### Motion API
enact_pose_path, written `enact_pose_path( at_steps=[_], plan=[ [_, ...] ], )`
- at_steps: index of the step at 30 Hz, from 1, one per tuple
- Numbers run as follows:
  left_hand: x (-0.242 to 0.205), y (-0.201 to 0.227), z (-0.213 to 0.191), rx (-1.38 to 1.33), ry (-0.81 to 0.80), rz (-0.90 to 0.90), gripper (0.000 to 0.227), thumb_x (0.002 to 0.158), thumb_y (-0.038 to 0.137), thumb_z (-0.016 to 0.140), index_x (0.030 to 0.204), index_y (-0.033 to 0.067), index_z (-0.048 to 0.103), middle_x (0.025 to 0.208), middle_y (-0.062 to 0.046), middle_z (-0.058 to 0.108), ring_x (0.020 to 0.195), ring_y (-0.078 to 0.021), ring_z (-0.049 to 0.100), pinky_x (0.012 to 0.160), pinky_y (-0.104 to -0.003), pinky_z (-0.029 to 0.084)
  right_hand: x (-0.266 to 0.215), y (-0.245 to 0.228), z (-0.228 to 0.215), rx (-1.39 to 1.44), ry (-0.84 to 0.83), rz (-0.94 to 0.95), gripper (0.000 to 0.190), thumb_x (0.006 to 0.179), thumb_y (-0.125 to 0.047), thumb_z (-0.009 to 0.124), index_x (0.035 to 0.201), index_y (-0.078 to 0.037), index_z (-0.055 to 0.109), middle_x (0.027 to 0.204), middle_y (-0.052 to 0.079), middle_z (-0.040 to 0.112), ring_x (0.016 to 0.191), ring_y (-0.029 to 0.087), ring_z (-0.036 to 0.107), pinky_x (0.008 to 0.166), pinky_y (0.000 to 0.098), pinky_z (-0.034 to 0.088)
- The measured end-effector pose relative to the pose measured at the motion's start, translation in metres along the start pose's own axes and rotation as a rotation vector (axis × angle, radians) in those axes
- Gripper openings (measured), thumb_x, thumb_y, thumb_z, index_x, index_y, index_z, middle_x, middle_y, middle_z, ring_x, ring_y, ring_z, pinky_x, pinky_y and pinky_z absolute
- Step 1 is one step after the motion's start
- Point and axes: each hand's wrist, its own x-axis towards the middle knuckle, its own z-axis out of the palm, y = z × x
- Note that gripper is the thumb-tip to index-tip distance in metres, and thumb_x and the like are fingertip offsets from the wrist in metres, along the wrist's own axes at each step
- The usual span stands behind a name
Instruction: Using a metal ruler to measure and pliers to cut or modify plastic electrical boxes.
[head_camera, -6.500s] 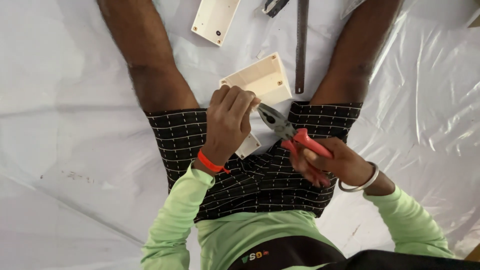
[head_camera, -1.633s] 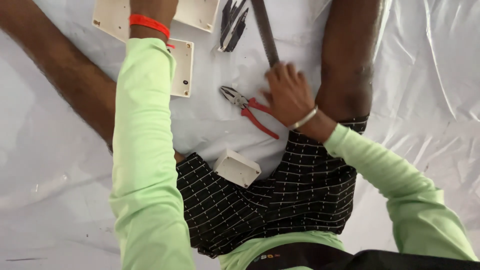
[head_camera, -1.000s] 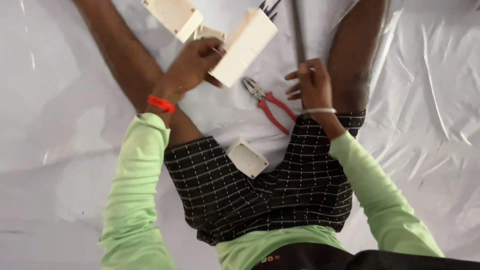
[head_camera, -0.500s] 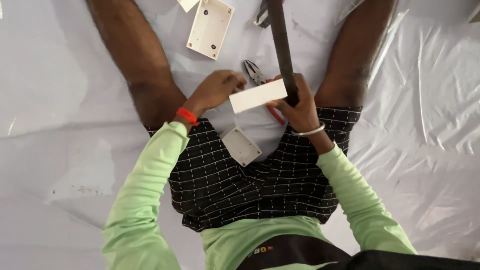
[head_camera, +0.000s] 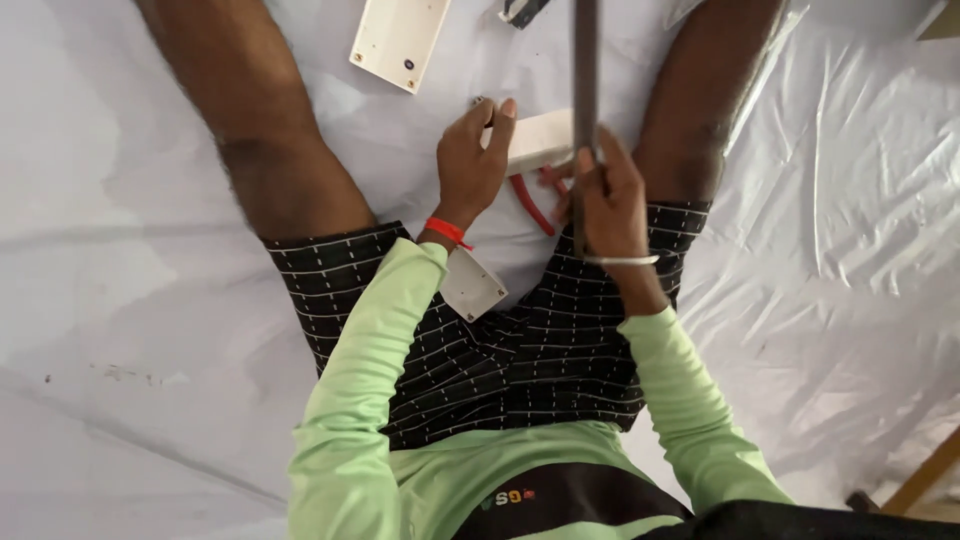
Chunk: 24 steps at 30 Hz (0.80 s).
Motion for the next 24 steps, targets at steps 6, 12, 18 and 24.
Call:
enact_pose_path(
  at_steps=[6,12,18,24],
  plan=[
    [-0.022,0.002,0.01,-0.156,0.166,0.207,0.03,0.105,0.024,0.055,0.089,-0.001,0.058,0.074,-0.015,0.059,0.065,-0.0283,0.059,0.064,-0.041,0.048,-0.036,0.018,0.001,-0.126,-0.233,-0.314,0.049,0.112,-0.005,0.051,0.158,0.0,0.038,0.113,0.009,0.064,0.082,0.009,0.052,0.069,0.0231,0.047],
    [-0.026,-0.007,0.028,-0.163,0.286,0.155,0.027,0.1,0.014,0.057,0.079,-0.0016,0.051,0.067,-0.015,0.052,0.058,-0.0303,0.052,0.059,-0.041,0.044,-0.035,0.046,0.02,-0.135,-0.047,-0.092,0.026,0.113,-0.011,0.045,0.133,0.0,0.058,0.08,0.004,0.067,0.054,0.006,0.052,0.049,0.0245,0.045],
    [-0.021,-0.009,0.033,-0.152,0.332,0.21,0.024,0.097,0.01,0.056,0.077,-0.0017,0.047,0.067,-0.016,0.051,0.058,-0.0322,0.052,0.059,-0.042,0.043,-0.03,0.046,0.032,-0.537,0.107,-0.295,0.019,0.11,-0.008,0.046,0.121,0.002,0.058,0.066,0.015,0.061,0.052,0.025,0.061,0.051,0.0399,0.045],
    [-0.019,-0.01,0.034,-0.177,0.347,0.116,0.023,0.098,0.012,0.051,0.079,-0.0006,0.053,0.065,-0.015,0.054,0.056,-0.0326,0.054,0.057,-0.043,0.043,-0.022,0.051,0.042,-0.612,0.047,-0.429,0.014,0.109,-0.007,0.046,0.115,0.003,0.053,0.08,0.018,0.069,0.064,0.037,0.067,0.056,0.0457,0.049]
  ],
)
